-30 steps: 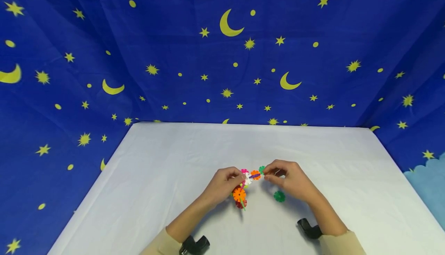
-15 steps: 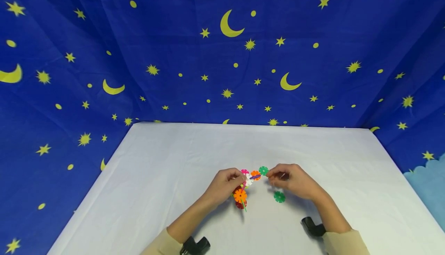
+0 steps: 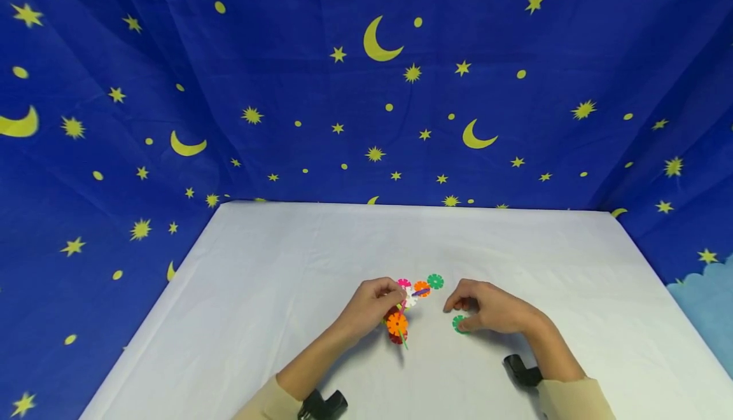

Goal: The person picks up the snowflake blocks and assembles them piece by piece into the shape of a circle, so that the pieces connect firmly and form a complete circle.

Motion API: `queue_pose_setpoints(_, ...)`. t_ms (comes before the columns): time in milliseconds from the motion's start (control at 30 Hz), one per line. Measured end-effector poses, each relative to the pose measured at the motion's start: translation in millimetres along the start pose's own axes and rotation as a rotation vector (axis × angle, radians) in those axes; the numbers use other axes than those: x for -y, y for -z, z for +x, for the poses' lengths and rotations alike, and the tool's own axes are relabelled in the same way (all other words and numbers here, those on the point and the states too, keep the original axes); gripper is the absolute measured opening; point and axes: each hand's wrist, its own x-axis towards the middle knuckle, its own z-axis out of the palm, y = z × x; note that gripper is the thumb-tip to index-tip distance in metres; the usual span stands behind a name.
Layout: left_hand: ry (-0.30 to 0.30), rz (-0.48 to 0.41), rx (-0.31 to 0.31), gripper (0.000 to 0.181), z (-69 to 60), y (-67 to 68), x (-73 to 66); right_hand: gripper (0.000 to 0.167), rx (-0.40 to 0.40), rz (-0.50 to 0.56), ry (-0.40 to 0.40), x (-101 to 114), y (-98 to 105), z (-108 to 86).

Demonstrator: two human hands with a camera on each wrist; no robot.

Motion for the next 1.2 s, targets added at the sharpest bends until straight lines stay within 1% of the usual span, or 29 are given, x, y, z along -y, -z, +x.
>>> queue_pose_setpoints(133,0.001,0.004,-0.001,0.019,0.9,-1.0,0.1,0.026,0.018,-0.045,-0.015,1,1,-0.8)
queue_pose_setpoints(300,0.000,0.018,0.001,0.018,0.8,-0.9,0.0,0.022,0.032,-0.067,-0.050,6,0,2.1)
queue_pose_setpoints(467,-0.001,0.035,0.003,0.018,0.7,-0.8,0.0,0.021,0.036,-0.085,-0.047,8,-1,1.9)
queue_pose_setpoints(800,0.001,0.020,0.000,0.018,0.6,-1.1,-1.2,0.021,0.026,-0.140,-0.065,12,-5,1.2)
queue_pose_setpoints(1067,0.003,0.025,0.000,0.018,0.5,-0.9,1.7,0.022,0.009,-0.142,-0.041,14,-4,0.9)
queue_pose_setpoints(1200,0.002,0.017,0.003,0.019,0.6,-1.2,2.8,0.019,0.019,-0.130,-0.051,15,-3,1.0)
